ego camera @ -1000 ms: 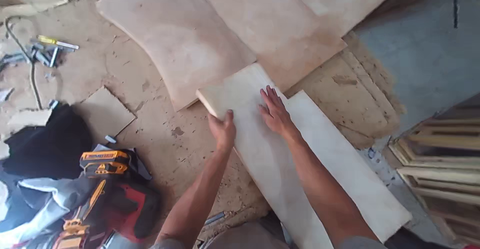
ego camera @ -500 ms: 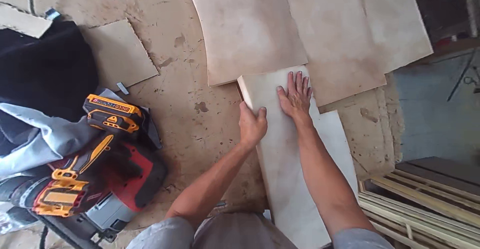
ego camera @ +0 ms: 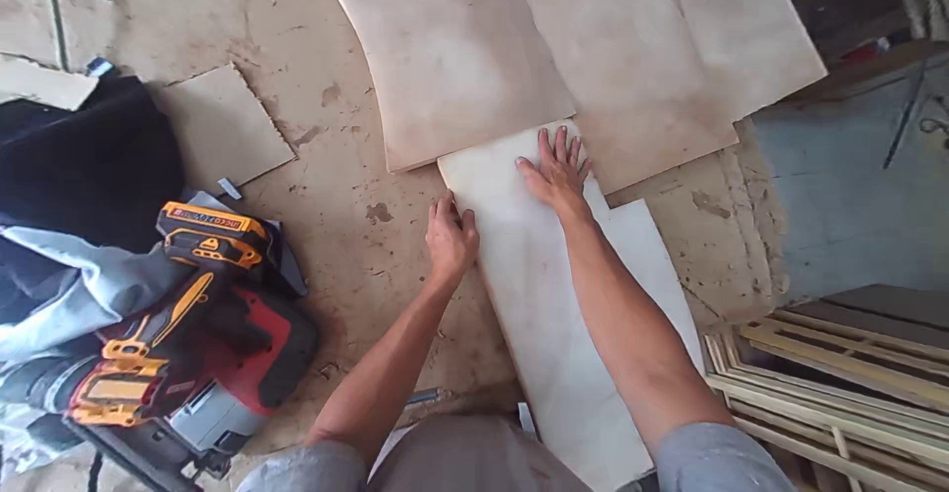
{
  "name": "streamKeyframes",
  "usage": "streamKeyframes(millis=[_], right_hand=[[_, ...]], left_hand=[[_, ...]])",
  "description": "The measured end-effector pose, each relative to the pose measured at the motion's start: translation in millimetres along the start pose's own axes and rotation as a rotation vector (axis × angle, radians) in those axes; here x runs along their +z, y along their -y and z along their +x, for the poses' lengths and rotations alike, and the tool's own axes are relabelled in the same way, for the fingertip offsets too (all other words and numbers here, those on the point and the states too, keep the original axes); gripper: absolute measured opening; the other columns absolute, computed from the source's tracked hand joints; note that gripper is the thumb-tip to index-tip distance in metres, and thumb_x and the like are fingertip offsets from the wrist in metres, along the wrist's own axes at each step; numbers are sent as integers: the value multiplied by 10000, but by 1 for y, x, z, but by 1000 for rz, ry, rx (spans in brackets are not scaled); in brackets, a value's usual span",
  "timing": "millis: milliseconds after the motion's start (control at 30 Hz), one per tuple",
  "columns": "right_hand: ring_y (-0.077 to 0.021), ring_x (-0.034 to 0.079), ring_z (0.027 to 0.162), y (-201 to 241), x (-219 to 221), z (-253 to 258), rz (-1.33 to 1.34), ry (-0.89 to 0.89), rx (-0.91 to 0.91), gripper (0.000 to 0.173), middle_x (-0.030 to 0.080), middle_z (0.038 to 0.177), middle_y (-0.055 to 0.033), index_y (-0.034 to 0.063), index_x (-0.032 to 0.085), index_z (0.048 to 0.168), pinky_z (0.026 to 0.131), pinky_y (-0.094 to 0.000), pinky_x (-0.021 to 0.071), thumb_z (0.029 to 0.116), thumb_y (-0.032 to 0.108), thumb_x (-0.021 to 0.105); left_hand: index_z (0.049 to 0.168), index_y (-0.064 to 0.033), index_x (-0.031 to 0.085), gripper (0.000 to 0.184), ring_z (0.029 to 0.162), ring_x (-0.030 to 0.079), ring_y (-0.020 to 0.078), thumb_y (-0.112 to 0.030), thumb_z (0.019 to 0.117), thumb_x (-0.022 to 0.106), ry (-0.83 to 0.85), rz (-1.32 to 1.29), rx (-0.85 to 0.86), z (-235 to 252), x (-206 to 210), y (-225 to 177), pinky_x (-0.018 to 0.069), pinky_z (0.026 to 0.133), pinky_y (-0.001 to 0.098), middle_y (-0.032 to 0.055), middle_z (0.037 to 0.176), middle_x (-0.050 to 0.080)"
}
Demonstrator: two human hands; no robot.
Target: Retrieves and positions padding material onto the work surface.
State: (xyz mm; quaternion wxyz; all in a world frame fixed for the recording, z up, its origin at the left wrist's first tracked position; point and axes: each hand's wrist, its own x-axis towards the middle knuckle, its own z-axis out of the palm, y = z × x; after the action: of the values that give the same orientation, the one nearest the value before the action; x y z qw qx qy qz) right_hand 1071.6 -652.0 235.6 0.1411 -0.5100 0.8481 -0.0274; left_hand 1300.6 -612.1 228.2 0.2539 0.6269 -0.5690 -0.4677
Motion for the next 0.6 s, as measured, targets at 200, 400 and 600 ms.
streamKeyframes(millis=[200, 400, 600], right_hand=[[-499, -39, 1561, 66, 22, -3, -72, -92, 118, 1078, 11, 1722, -204, 134, 87, 1666, 1094, -858, 4, 890, 860, 270], [-495, -60, 1561, 68, 12, 6, -83, -32, 122, 1073, -34, 1720, -204, 137, 65, 1667, 1121, -829, -9, 897, 855, 273], [-489, -59, 1563, 116, 35, -20, -88, -30, -28, 801, -8, 1737, -129, 288, 91, 1670, 1099, -851, -4, 1001, 691, 268]], left_hand=[[1480, -61, 517, 542, 949, 694, 197, -242, 982, 631, 18, -101, 15, 3, -1, 10, 592, 867, 386, 130, 1202, 671], [1442, -59, 561, 512, 831, 703, 174, -186, 962, 688, -35, -235, 53, 8, 1, 10, 610, 788, 351, 122, 1143, 690], [1443, -69, 567, 506, 861, 707, 179, -199, 968, 682, -18, -266, 26, 9, 1, 19, 609, 822, 391, 101, 1128, 704]])
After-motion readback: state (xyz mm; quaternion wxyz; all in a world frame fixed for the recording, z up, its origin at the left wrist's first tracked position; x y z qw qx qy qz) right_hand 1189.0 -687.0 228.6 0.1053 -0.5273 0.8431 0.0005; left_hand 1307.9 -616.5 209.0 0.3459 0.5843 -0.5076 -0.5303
